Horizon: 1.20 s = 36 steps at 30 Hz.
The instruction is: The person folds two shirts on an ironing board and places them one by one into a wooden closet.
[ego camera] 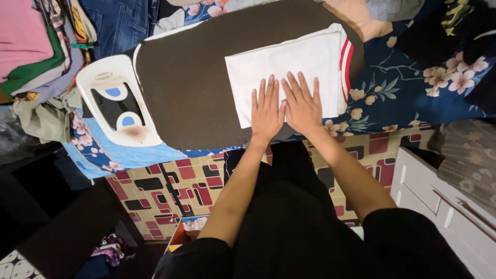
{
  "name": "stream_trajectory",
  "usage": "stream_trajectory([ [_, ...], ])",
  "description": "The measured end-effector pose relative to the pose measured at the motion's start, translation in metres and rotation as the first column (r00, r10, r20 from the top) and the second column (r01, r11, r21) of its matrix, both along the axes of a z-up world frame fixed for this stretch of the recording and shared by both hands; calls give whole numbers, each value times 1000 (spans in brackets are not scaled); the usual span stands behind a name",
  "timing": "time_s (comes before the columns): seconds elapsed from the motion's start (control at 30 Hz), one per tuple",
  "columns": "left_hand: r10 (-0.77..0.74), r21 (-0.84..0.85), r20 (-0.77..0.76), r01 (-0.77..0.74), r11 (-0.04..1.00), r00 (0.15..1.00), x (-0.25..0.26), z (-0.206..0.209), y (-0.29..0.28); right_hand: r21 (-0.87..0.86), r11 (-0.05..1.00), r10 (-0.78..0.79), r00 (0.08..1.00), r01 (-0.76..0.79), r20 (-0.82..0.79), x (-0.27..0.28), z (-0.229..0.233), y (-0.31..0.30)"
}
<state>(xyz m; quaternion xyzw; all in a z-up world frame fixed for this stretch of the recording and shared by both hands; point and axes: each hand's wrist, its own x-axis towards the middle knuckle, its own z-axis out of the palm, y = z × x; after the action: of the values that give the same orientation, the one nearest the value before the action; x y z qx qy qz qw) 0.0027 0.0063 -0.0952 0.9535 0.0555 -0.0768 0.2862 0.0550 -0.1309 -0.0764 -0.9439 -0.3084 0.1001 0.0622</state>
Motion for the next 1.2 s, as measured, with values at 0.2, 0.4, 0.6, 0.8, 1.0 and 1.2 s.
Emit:
stream_trajectory([
  [0.2,58,152,-80,-45,987,995,-8,-6,23,121,990,-64,997,70,-48,4,0,-19],
  [0.4,214,246,-5,-206,947,977,-25,-18,48,77,982,-162,979,173,-122,16,-1,-38],
  [0.6,357,187,108,-372,909,928,-28,-12,57,97,966,-235,970,240,-64,28,2,-62],
  [0.8,621,15,69,-624,782,781,-14,8,55,166,953,-237,965,254,-115,34,16,-60],
  [1.0,703,-508,50,-588,630,710,-2,-21,65,227,926,-239,934,301,-265,-1,24,-33],
  [1.2,691,-71,49,-688,722,721,-2,-18,68,283,828,-317,819,485,-478,-24,6,-24],
])
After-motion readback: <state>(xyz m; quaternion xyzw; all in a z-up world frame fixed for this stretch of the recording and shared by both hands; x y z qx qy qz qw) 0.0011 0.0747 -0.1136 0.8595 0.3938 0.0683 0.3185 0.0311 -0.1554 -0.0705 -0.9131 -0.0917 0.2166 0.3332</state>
